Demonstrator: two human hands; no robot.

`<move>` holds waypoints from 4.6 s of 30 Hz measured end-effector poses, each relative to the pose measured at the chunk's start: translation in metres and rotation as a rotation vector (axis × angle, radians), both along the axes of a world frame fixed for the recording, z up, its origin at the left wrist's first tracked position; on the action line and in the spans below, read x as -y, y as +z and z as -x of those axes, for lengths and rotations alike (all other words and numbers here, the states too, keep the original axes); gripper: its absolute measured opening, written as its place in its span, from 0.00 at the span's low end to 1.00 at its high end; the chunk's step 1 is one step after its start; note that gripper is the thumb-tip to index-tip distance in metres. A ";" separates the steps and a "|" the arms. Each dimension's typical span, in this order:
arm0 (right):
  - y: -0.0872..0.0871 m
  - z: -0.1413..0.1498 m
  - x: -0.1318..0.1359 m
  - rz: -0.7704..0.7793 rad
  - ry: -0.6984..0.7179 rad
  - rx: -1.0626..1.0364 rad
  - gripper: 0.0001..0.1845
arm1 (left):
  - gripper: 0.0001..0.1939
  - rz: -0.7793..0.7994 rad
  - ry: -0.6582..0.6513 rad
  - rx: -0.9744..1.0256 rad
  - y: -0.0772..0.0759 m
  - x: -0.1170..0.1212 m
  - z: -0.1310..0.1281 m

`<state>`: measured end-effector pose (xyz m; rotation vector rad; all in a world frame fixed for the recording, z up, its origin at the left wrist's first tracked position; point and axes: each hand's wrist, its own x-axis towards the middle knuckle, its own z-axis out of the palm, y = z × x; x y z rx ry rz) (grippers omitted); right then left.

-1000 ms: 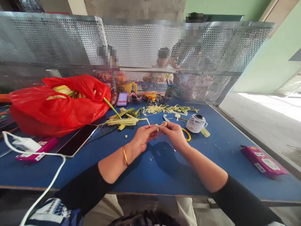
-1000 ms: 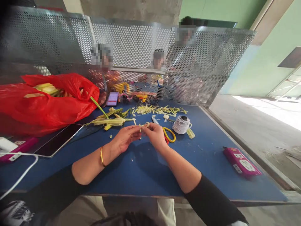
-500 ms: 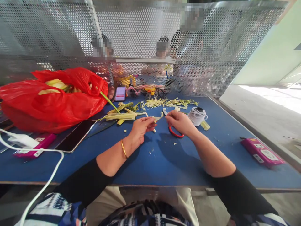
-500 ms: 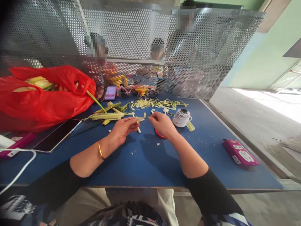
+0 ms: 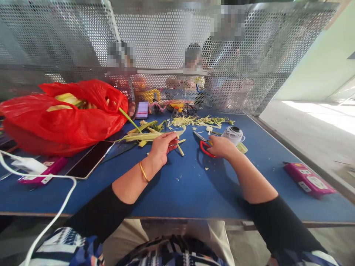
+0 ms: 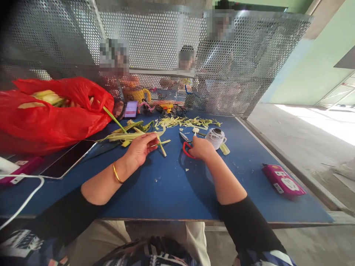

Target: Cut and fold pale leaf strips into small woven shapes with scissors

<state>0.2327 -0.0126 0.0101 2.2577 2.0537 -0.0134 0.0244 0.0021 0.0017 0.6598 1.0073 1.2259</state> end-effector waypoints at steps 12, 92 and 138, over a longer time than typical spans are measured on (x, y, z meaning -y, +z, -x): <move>0.002 0.006 0.000 -0.350 0.073 -1.167 0.34 | 0.07 -0.014 0.102 0.082 0.015 -0.035 -0.009; -0.017 0.034 0.009 -0.416 0.259 -0.717 0.18 | 0.09 0.166 0.074 0.412 0.026 -0.043 -0.030; -0.013 0.028 0.002 -0.390 0.187 -1.276 0.38 | 0.10 -0.258 -0.096 -0.100 0.027 -0.046 -0.018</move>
